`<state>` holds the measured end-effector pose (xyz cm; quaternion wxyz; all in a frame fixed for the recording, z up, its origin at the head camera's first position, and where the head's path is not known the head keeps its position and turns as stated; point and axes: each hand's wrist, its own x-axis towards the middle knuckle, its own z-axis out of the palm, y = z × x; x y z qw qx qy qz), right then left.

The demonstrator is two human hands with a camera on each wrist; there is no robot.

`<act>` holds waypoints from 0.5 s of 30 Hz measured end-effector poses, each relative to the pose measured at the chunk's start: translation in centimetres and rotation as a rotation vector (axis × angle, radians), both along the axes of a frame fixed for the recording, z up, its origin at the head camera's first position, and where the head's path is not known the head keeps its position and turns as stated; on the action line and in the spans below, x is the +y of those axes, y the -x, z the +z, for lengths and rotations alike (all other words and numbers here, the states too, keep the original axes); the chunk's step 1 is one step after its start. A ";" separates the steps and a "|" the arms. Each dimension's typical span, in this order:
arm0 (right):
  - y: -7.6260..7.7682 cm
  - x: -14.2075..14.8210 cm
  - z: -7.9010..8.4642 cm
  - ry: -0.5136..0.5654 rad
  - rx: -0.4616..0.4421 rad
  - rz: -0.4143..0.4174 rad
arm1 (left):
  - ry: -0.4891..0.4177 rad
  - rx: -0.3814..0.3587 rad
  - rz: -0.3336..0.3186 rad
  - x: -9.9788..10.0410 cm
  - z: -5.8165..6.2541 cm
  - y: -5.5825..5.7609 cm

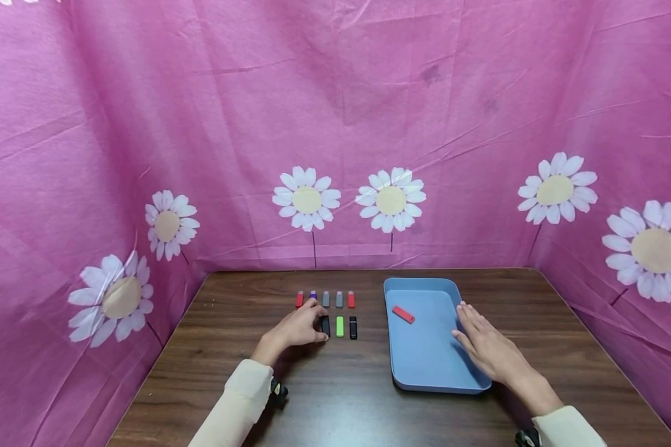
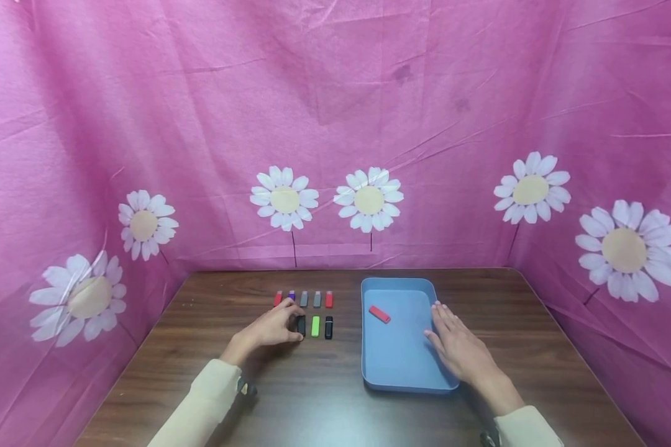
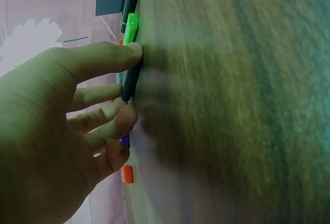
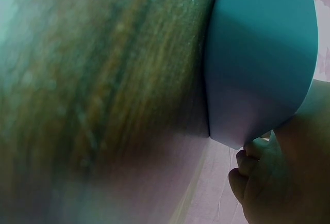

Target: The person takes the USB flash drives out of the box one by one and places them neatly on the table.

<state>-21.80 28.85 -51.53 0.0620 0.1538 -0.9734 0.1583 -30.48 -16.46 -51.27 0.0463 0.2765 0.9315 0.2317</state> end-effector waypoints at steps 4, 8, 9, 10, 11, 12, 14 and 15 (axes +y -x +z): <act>0.1 0.1 -0.1 0.004 0.000 0.004 | 0.021 -0.043 0.027 0.7 1.0 -0.7; 0.1 0.1 -0.2 0.007 0.007 0.009 | 0.021 -0.032 0.018 0.5 0.7 -0.6; 0.1 0.1 -0.2 0.007 0.007 0.010 | 0.020 -0.029 0.018 0.5 0.6 -0.5; 0.1 0.1 -0.1 0.007 0.006 0.008 | 0.020 -0.027 0.017 0.5 0.6 -0.5; 0.1 0.1 -0.1 0.009 0.005 0.007 | 0.019 -0.027 0.015 0.4 0.6 -0.5; 0.1 0.1 -0.1 0.009 0.003 0.006 | 0.021 -0.033 0.019 0.4 0.6 -0.5; 0.1 0.1 0.0 0.009 -0.002 0.003 | 0.024 -0.035 0.022 0.4 0.5 -0.4; 0.1 0.1 0.0 0.010 -0.004 0.002 | 0.028 -0.055 0.036 0.6 0.9 -0.6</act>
